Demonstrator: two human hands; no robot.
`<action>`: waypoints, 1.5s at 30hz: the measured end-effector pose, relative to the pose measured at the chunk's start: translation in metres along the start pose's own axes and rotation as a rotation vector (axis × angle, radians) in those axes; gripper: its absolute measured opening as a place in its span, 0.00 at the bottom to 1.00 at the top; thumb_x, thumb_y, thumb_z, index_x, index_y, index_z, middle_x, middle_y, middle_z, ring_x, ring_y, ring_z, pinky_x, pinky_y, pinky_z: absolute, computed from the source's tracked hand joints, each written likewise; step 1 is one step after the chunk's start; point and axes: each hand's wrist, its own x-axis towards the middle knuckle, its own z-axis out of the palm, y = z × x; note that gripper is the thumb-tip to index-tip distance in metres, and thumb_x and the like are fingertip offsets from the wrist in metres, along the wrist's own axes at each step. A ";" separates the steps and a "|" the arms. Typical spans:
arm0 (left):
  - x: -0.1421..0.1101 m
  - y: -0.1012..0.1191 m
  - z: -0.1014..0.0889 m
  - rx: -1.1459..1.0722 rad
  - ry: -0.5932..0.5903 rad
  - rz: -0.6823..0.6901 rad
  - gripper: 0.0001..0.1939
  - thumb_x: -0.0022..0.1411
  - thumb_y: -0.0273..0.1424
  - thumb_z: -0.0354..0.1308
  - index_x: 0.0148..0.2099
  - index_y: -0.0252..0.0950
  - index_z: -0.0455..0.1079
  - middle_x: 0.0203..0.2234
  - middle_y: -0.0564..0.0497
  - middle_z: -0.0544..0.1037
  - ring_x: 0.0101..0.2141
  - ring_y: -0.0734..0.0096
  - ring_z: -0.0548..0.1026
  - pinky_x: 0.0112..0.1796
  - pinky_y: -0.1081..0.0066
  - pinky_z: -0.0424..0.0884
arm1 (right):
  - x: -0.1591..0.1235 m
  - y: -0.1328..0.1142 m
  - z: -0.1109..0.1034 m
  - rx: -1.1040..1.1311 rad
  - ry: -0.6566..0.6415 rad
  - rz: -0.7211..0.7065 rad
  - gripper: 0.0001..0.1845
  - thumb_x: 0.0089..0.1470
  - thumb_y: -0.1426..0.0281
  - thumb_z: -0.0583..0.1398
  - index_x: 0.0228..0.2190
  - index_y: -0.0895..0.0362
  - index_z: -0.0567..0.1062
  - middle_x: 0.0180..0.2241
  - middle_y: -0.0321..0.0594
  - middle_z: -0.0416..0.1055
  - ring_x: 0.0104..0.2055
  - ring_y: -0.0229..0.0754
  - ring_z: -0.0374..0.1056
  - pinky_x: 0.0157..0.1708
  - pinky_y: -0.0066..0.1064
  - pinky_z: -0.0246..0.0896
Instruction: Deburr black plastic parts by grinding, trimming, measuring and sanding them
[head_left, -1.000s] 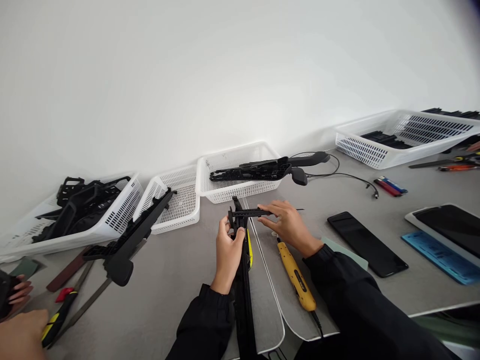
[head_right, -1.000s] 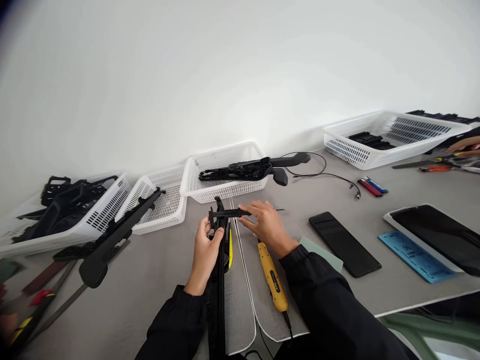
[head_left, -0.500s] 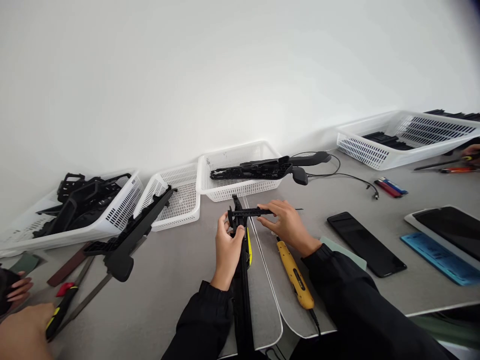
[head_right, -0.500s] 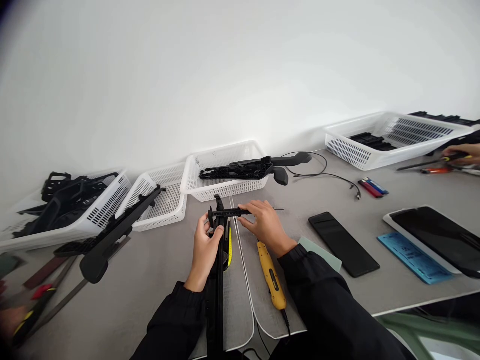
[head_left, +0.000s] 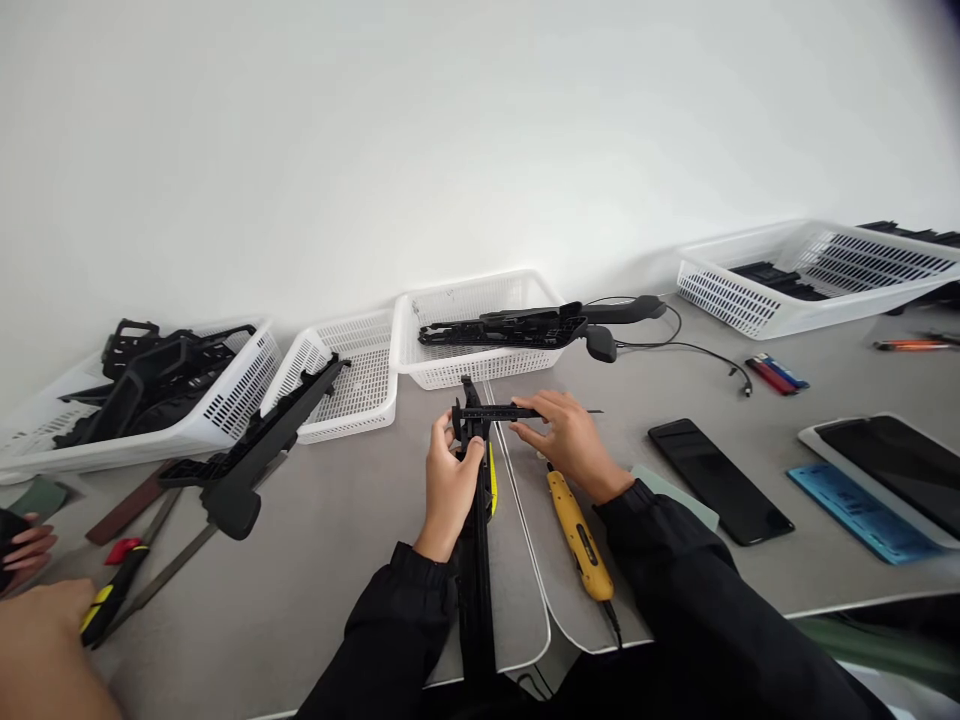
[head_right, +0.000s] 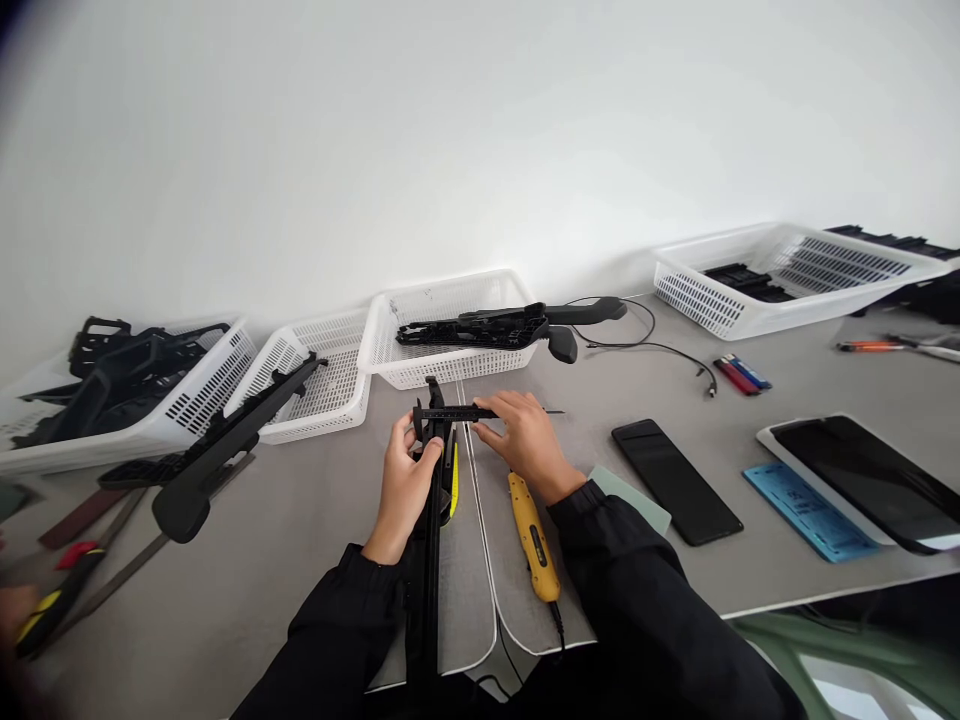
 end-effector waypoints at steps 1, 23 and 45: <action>0.000 0.001 0.000 0.004 -0.003 0.000 0.30 0.66 0.35 0.68 0.68 0.43 0.68 0.57 0.40 0.82 0.59 0.52 0.80 0.56 0.58 0.76 | 0.000 0.000 0.000 -0.003 0.001 0.002 0.14 0.69 0.64 0.65 0.53 0.54 0.82 0.41 0.46 0.82 0.43 0.55 0.77 0.43 0.42 0.63; 0.001 0.012 -0.005 -0.267 -0.178 -0.116 0.37 0.65 0.28 0.65 0.74 0.45 0.64 0.65 0.44 0.79 0.56 0.56 0.80 0.51 0.64 0.75 | 0.002 0.008 -0.002 0.005 0.126 -0.003 0.12 0.67 0.65 0.66 0.50 0.53 0.83 0.38 0.42 0.82 0.40 0.52 0.76 0.40 0.41 0.61; 0.005 0.019 -0.007 -0.677 -0.153 -0.361 0.23 0.69 0.53 0.60 0.44 0.36 0.76 0.35 0.47 0.85 0.20 0.71 0.77 0.21 0.71 0.71 | 0.002 -0.010 -0.012 0.073 0.123 -0.128 0.12 0.67 0.66 0.66 0.51 0.53 0.80 0.36 0.40 0.79 0.38 0.49 0.74 0.39 0.40 0.60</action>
